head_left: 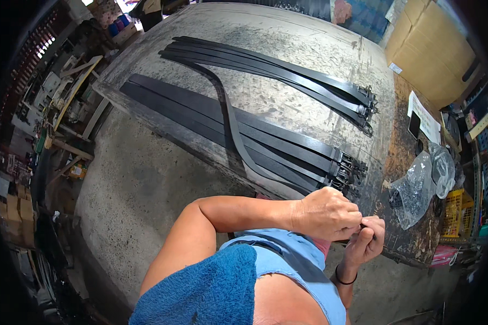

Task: Assembling hardware components (buckles and loops) onto leather belt straps.

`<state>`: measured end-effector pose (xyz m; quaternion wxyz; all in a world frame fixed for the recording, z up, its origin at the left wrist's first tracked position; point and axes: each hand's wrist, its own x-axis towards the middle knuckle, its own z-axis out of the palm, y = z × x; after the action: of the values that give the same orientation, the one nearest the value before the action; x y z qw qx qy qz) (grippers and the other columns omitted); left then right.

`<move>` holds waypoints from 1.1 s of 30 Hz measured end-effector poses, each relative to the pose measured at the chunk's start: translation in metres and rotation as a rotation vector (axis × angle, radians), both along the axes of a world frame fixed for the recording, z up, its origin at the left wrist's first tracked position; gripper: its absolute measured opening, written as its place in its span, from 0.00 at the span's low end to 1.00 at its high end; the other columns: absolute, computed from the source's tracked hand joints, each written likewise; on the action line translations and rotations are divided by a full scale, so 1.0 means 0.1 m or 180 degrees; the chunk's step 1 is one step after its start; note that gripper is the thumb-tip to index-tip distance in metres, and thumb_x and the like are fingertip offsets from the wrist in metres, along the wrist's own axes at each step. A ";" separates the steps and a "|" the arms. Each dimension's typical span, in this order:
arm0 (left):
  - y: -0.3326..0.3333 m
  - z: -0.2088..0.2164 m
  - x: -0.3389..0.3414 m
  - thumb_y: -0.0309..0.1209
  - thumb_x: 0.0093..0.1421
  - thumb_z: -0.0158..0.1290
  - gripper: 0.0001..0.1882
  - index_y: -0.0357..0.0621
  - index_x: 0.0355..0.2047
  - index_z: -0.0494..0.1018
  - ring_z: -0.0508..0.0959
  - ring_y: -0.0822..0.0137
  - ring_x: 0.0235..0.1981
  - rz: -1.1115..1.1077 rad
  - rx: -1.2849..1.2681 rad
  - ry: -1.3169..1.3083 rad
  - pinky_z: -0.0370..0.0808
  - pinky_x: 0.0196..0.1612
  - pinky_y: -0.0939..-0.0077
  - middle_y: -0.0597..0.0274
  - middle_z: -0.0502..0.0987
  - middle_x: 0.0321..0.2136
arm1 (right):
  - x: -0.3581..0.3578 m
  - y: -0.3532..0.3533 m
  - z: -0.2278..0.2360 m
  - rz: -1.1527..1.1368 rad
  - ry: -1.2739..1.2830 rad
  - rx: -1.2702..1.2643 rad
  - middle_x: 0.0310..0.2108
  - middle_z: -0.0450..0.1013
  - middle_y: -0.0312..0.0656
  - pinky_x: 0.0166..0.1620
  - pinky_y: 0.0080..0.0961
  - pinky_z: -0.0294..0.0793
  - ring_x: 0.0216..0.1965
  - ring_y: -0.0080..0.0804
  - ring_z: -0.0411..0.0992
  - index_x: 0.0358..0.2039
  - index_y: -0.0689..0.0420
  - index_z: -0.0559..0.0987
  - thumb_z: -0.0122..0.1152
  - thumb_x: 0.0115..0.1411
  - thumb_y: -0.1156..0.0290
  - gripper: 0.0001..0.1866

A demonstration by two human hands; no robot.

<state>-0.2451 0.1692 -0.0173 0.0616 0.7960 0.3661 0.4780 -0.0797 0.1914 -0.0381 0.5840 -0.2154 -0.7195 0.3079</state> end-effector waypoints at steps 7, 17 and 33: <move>0.40 -0.01 -0.35 0.50 0.39 0.68 0.37 0.47 0.47 0.71 0.81 0.55 0.33 0.0659 -0.1085 0.0744 0.77 0.35 0.65 0.55 0.79 0.33 | -0.03 0.52 -0.04 -0.0387 0.1563 -0.2540 0.33 0.71 0.40 0.23 0.25 0.72 0.19 0.24 0.68 0.36 0.61 0.73 0.52 0.67 0.67 0.10; 0.68 -0.22 -0.30 0.47 0.42 0.68 0.26 0.47 0.37 0.75 0.77 0.61 0.24 0.0841 -0.0082 0.1174 0.73 0.27 0.70 0.62 0.72 0.23 | 0.30 0.73 -0.24 -0.0479 0.1897 -0.2575 0.17 0.69 0.32 0.21 0.24 0.76 0.17 0.21 0.71 0.37 0.58 0.73 0.51 0.67 0.62 0.12; 0.36 -0.95 -0.83 0.45 0.45 0.66 0.30 0.59 0.51 0.75 0.75 0.62 0.24 0.0439 -0.0927 0.0864 0.74 0.26 0.69 0.63 0.70 0.23 | 1.47 1.00 0.08 -0.2474 0.1609 -0.1946 0.27 0.71 0.35 0.19 0.19 0.72 0.23 0.20 0.69 0.32 0.56 0.76 0.59 0.61 0.67 0.06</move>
<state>-0.3278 0.2050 -0.1127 0.0934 0.8088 0.4900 0.3115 0.0672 0.2913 -0.0305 0.7200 -0.5442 -0.3025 0.3067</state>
